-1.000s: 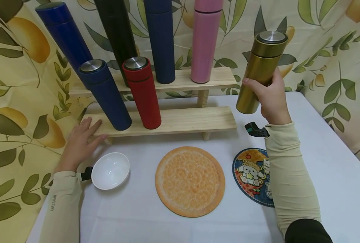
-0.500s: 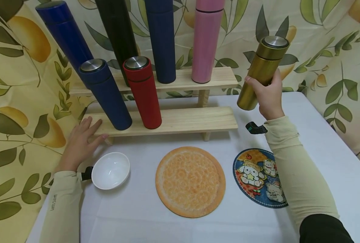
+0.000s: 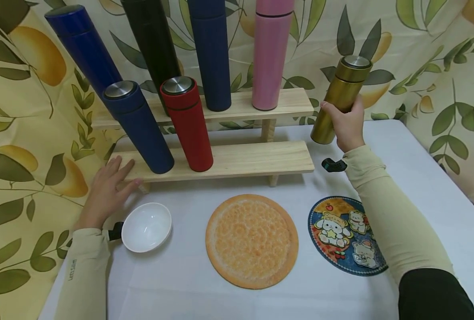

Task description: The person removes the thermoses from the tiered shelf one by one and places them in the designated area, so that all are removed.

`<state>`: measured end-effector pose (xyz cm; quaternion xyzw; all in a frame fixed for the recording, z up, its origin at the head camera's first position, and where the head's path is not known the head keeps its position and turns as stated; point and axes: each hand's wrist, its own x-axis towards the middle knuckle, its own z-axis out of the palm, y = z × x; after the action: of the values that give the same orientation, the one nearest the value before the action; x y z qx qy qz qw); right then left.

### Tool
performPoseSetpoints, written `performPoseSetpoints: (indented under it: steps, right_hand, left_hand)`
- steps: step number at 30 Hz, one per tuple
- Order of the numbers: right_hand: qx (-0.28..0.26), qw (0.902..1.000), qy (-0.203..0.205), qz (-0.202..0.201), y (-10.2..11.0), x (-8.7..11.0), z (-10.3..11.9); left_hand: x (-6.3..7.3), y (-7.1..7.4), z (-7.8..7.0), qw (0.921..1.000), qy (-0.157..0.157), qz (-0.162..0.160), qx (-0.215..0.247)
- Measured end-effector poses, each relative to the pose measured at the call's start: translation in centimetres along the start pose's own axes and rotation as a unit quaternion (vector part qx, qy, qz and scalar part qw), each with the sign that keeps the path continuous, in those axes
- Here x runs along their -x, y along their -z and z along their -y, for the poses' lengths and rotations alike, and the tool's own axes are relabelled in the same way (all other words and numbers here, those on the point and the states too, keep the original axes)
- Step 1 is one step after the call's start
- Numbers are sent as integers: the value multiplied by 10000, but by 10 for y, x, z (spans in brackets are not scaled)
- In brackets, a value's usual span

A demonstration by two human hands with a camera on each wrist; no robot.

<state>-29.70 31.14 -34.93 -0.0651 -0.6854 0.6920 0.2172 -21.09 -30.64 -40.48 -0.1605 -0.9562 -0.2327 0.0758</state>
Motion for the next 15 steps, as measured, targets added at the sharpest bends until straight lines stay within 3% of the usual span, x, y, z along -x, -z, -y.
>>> performPoseSetpoints:
  steps: [3, 15]
  right_hand:
    - [94, 10000, 21, 11, 0, -5, -4]
    - [-371, 9990, -230, 104, -8, -20, -10]
  left_hand:
    - [1, -1, 0, 10000, 3, -19, 7]
    - [1, -2, 1, 10000, 69, -4, 11]
